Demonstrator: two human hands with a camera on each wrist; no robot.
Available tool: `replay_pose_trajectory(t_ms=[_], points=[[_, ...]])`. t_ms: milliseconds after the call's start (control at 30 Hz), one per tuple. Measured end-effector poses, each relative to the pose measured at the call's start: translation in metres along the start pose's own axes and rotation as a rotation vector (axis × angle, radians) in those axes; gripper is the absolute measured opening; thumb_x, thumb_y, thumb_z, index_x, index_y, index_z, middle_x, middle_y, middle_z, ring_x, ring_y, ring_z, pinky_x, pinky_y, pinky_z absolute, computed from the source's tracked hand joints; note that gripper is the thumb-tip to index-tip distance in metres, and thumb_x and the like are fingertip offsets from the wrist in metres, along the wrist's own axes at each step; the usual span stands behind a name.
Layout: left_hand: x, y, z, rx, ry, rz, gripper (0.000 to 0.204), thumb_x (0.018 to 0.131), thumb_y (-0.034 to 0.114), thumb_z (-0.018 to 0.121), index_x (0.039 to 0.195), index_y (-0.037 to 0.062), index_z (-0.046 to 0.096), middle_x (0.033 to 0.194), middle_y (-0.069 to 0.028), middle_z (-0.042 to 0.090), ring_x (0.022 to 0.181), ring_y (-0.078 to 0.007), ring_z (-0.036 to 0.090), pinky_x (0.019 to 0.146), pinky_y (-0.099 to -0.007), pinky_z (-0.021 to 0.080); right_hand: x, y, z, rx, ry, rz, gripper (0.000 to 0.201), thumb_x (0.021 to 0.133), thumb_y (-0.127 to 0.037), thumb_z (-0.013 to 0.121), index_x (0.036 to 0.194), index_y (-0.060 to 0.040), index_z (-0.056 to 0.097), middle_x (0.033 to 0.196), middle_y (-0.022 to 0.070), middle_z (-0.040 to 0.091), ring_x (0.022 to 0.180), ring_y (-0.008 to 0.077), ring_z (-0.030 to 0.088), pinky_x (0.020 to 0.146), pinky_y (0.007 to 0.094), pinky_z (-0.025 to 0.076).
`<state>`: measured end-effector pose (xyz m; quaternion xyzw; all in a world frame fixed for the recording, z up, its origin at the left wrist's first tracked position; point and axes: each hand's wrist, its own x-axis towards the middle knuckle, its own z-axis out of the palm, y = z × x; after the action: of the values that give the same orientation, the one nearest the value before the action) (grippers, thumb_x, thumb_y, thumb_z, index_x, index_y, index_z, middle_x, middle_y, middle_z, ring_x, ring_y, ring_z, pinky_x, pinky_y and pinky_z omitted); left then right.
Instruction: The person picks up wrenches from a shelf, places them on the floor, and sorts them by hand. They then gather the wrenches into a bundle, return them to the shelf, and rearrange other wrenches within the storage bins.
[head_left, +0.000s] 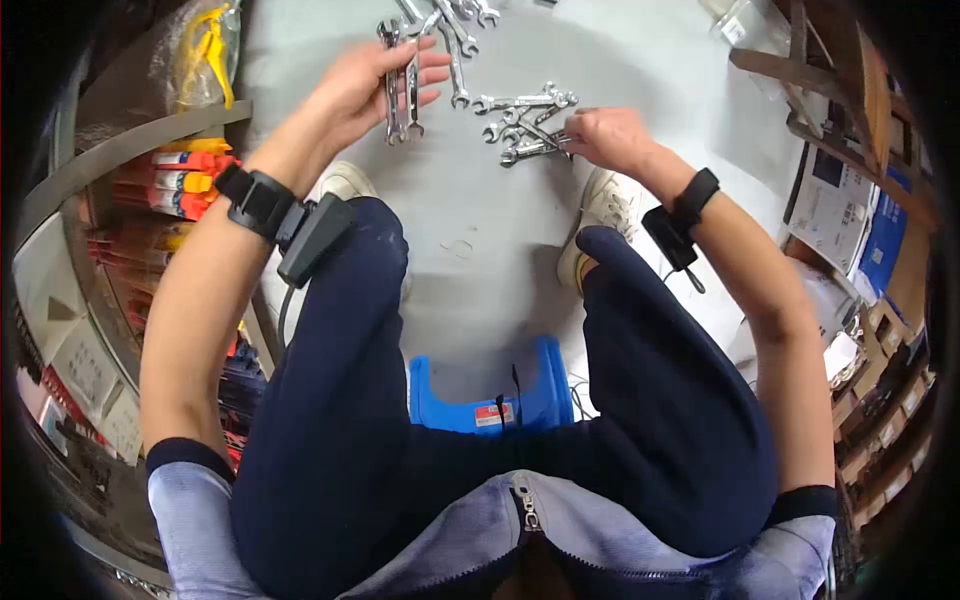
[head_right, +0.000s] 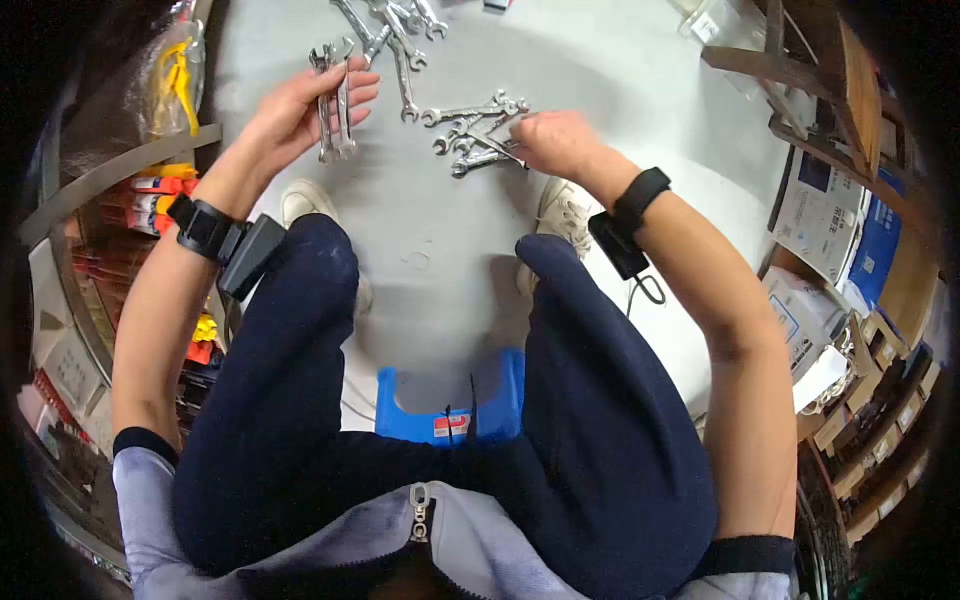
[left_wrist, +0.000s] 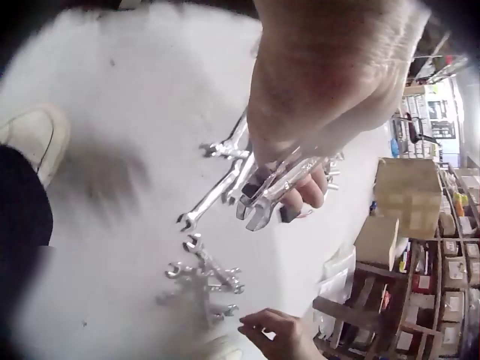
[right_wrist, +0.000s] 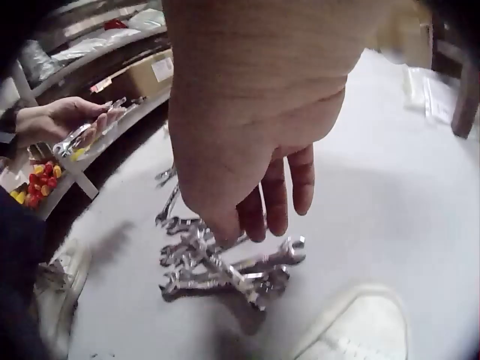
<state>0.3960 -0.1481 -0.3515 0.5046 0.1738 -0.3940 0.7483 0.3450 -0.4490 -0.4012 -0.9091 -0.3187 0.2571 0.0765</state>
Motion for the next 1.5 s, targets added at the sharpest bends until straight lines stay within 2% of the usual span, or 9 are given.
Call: replay_pose_trajectory(t_ms=[267, 433, 500, 633, 733, 800, 900, 1167, 1500], points=[[-0.014, -0.061, -0.029, -0.372, 0.111, -0.132, 0.033, 0.089, 0.015, 0.043, 0.117, -0.0016, 0.038, 0.111, -0.0189, 0.05, 0.098, -0.0236, 0.054, 0.082, -0.0379, 0.049, 0.017, -0.022, 0.03, 0.119, 0.111, 0.207, 0.015, 0.072, -0.021, 0.06, 0.076, -0.0066, 0.057, 0.08, 0.0106, 0.058, 0.074, 0.0268, 0.059, 0.063, 0.037, 0.048], [-0.003, -0.065, -0.031, -0.324, 0.07, -0.115, 0.036, 0.087, 0.014, 0.047, 0.118, -0.001, 0.036, 0.11, -0.0173, 0.049, 0.098, -0.0231, 0.054, 0.083, -0.0381, 0.048, 0.013, -0.024, 0.03, 0.275, 0.059, 0.333, 0.014, 0.071, -0.018, 0.057, 0.077, -0.0054, 0.056, 0.083, 0.0128, 0.058, 0.075, 0.0296, 0.058, 0.065, 0.0395, 0.047], [0.0, -0.066, -0.026, -0.318, 0.052, -0.124, 0.036, 0.086, 0.014, 0.049, 0.116, -0.0007, 0.037, 0.11, -0.0166, 0.05, 0.098, -0.0226, 0.054, 0.084, -0.0381, 0.047, 0.01, -0.024, 0.032, 0.312, 0.133, 0.309, 0.014, 0.07, -0.017, 0.056, 0.077, -0.005, 0.055, 0.081, 0.0128, 0.058, 0.076, 0.0301, 0.058, 0.065, 0.0403, 0.046], [0.003, -0.062, -0.013, -0.303, 0.046, -0.162, 0.035, 0.085, 0.013, 0.051, 0.115, 0.0009, 0.039, 0.109, -0.0162, 0.051, 0.099, -0.0225, 0.053, 0.084, -0.0382, 0.047, 0.012, -0.02, 0.026, 0.319, 0.07, 0.281, 0.016, 0.07, -0.019, 0.057, 0.078, -0.0053, 0.055, 0.073, 0.0128, 0.059, 0.074, 0.0311, 0.058, 0.064, 0.0413, 0.045], [0.007, -0.057, -0.007, -0.277, 0.04, -0.159, 0.038, 0.084, 0.014, 0.053, 0.116, 0.0007, 0.039, 0.11, -0.0151, 0.051, 0.1, -0.0216, 0.053, 0.084, -0.0371, 0.047, 0.019, -0.022, 0.01, 0.56, 0.032, 0.381, 0.017, 0.071, -0.02, 0.06, 0.077, -0.004, 0.055, 0.066, 0.01, 0.058, 0.063, 0.0241, 0.058, 0.057, 0.0344, 0.045], [0.01, -0.052, -0.002, -0.255, 0.035, -0.162, 0.039, 0.084, 0.014, 0.053, 0.117, 0.0006, 0.038, 0.11, -0.0146, 0.051, 0.1, -0.0211, 0.053, 0.084, -0.0365, 0.047, 0.031, -0.023, 0.0, 1.241, -0.112, 0.381, 0.016, 0.074, -0.017, 0.063, 0.075, -0.003, 0.055, 0.06, 0.0033, 0.054, 0.054, 0.0127, 0.053, 0.051, 0.0255, 0.041], [0.016, -0.048, 0.006, -0.255, -0.014, -0.144, 0.038, 0.084, 0.013, 0.053, 0.117, 0.0002, 0.039, 0.11, -0.0134, 0.052, 0.1, -0.0202, 0.053, 0.083, -0.0347, 0.047, 0.039, -0.042, -0.036, 1.536, -0.138, 0.447, 0.014, 0.076, -0.014, 0.062, 0.074, -0.0029, 0.054, 0.06, -0.0009, 0.052, 0.053, 0.0059, 0.047, 0.049, 0.0202, 0.038], [0.017, -0.052, 0.016, -0.387, -0.146, -0.086, 0.034, 0.083, 0.01, 0.053, 0.114, -0.0011, 0.043, 0.11, -0.0128, 0.052, 0.099, -0.02, 0.054, 0.087, -0.0329, 0.045, 0.051, -0.061, -0.036, 1.661, -0.129, 0.489, 0.01, 0.077, -0.01, 0.061, 0.078, -0.0009, 0.057, 0.061, 0.0001, 0.053, 0.051, 0.0067, 0.048, 0.047, 0.0204, 0.039], [0.014, -0.061, 0.021, -0.403, -0.098, -0.061, 0.035, 0.083, 0.011, 0.053, 0.114, -0.0002, 0.043, 0.111, -0.0117, 0.052, 0.1, -0.0193, 0.053, 0.088, -0.0338, 0.043, 0.046, -0.069, -0.028, 1.734, -0.031, 0.545, 0.009, 0.076, -0.008, 0.062, 0.078, 0.0008, 0.063, 0.06, -0.0001, 0.054, 0.05, 0.0057, 0.045, 0.044, 0.0197, 0.035]])
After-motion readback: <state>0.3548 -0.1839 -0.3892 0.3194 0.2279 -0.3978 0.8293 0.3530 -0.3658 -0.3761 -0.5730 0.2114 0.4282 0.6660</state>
